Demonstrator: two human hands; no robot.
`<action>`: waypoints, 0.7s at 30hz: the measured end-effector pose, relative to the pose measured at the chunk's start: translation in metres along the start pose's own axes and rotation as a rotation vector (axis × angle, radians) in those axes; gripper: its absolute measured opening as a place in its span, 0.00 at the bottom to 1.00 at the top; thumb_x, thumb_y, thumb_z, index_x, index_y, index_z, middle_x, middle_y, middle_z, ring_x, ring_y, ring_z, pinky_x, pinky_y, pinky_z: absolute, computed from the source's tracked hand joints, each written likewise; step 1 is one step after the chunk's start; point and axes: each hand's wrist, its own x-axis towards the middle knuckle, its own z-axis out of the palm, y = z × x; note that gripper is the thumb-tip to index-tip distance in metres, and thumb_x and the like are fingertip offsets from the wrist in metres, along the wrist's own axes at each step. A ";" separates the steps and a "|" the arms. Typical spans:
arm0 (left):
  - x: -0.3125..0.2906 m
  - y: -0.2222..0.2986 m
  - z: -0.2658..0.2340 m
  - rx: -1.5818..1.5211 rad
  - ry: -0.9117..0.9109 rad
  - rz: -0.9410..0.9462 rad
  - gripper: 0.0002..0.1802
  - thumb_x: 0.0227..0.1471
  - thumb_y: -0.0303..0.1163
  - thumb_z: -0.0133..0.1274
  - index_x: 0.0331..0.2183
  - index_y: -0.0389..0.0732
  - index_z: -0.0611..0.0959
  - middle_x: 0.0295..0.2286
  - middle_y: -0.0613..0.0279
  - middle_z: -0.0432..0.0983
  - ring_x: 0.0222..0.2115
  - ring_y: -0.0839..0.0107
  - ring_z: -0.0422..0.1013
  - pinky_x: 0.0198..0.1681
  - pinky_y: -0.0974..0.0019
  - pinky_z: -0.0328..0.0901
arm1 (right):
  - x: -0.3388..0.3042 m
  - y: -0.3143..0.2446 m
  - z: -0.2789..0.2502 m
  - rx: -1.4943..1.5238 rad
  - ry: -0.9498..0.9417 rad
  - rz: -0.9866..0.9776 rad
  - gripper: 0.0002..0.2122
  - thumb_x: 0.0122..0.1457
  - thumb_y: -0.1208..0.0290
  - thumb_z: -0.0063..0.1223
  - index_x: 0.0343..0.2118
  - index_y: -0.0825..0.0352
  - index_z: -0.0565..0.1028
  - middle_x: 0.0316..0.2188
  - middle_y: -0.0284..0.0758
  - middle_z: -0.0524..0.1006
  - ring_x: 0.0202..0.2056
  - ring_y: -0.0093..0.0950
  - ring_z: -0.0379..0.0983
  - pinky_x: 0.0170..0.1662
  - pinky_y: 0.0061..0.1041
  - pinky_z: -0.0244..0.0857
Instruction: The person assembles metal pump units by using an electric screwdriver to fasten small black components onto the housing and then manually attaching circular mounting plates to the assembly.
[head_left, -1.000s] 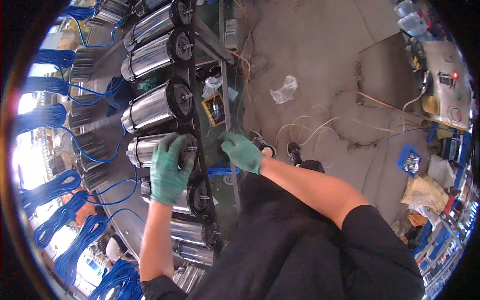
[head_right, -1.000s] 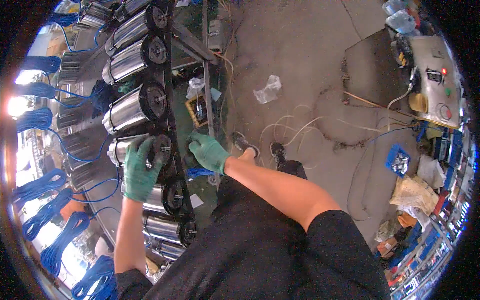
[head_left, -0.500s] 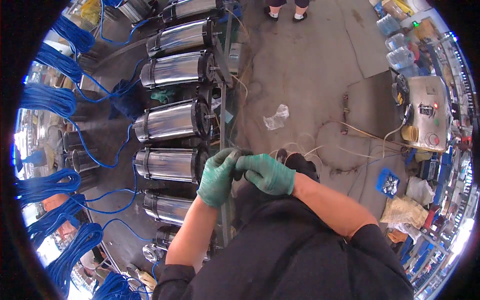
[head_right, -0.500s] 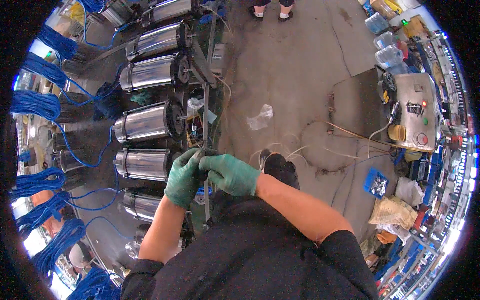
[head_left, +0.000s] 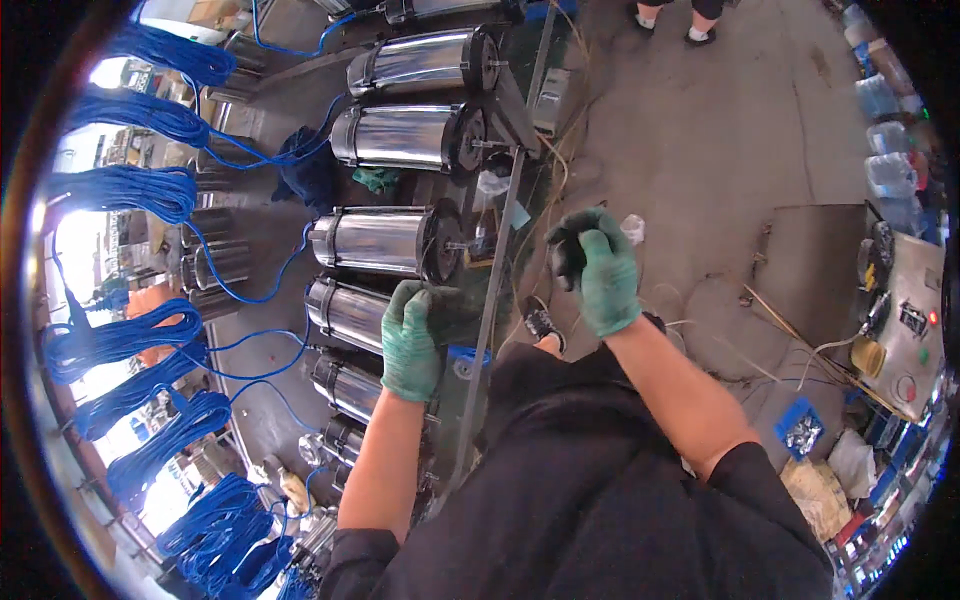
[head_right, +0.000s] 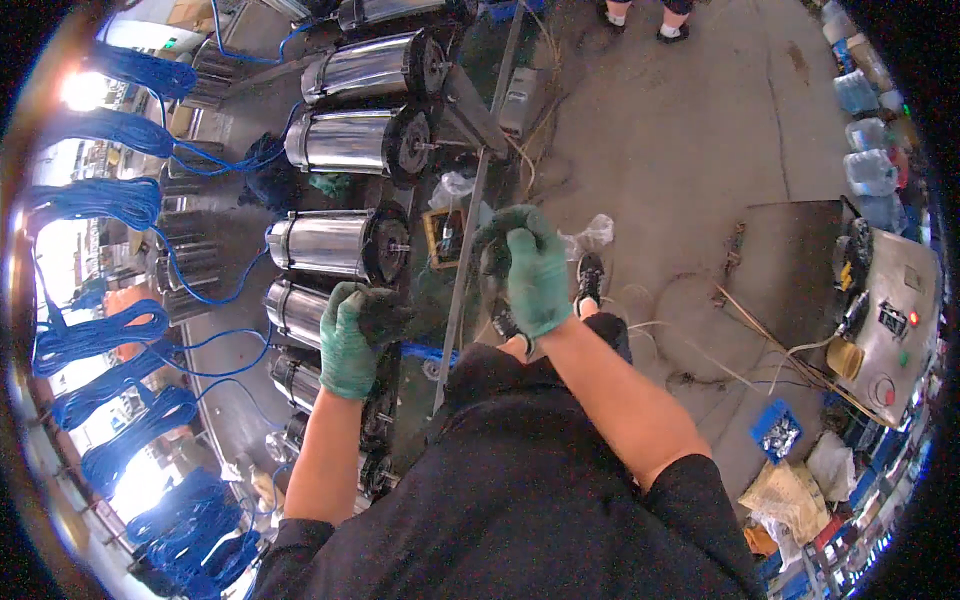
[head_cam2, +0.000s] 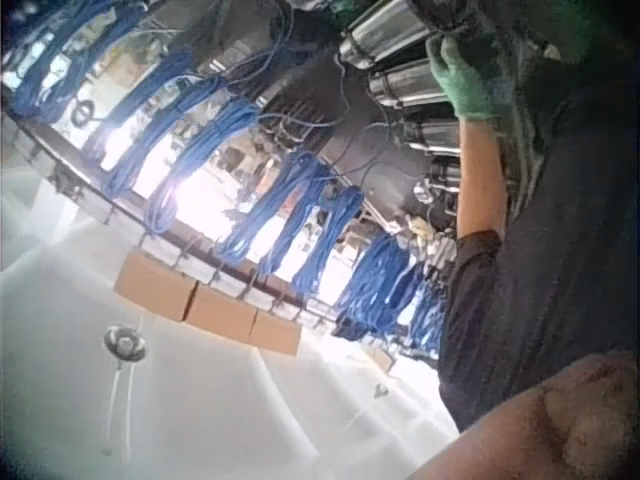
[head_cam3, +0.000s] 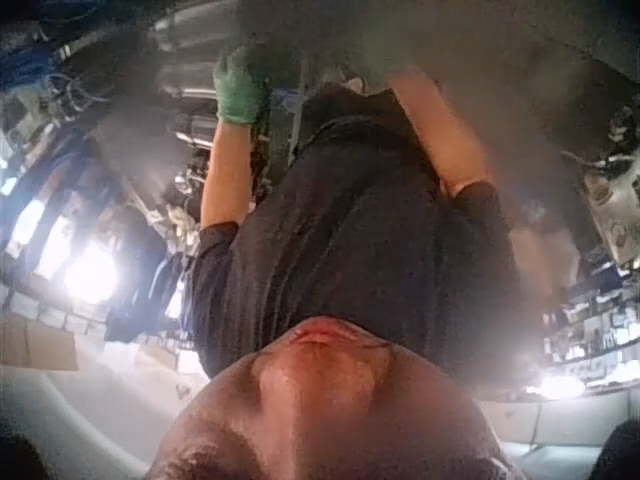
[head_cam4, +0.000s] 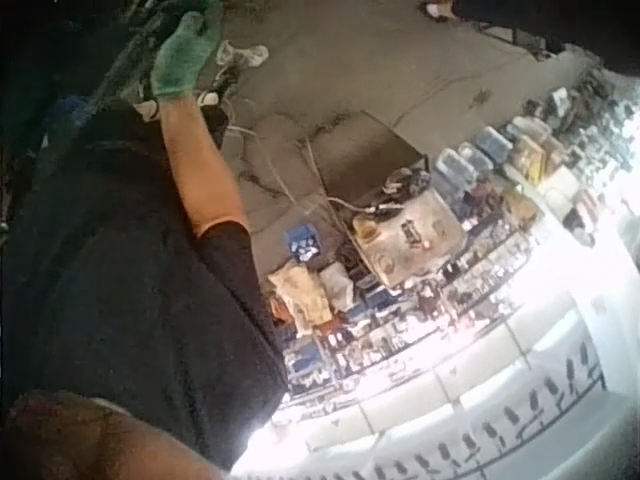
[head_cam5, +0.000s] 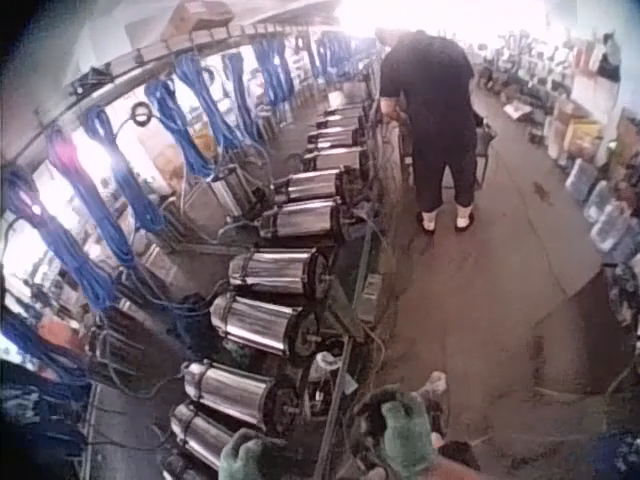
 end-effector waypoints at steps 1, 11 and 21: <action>0.001 0.002 -0.002 0.058 -0.004 -0.002 0.13 0.64 0.39 0.49 0.42 0.39 0.75 0.39 0.52 0.80 0.36 0.57 0.81 0.40 0.54 0.79 | 0.008 0.010 -0.003 -0.057 -0.041 0.063 0.11 0.68 0.73 0.40 0.43 0.65 0.78 0.36 0.32 0.81 0.31 0.22 0.76 0.32 0.20 0.70; 0.024 0.012 0.002 0.138 -0.026 -0.116 0.14 0.64 0.41 0.51 0.44 0.43 0.74 0.38 0.53 0.79 0.35 0.56 0.82 0.37 0.56 0.80 | 0.018 0.102 0.023 0.296 -0.284 0.661 0.16 0.71 0.60 0.49 0.52 0.65 0.78 0.42 0.32 0.82 0.37 0.22 0.77 0.42 0.23 0.71; 0.045 0.009 0.002 0.624 0.183 0.058 0.12 0.65 0.36 0.54 0.37 0.36 0.80 0.30 0.60 0.80 0.29 0.68 0.79 0.33 0.62 0.76 | 0.056 0.087 0.017 -0.010 -0.221 0.364 0.13 0.68 0.59 0.55 0.45 0.63 0.79 0.32 0.27 0.80 0.25 0.17 0.70 0.26 0.20 0.61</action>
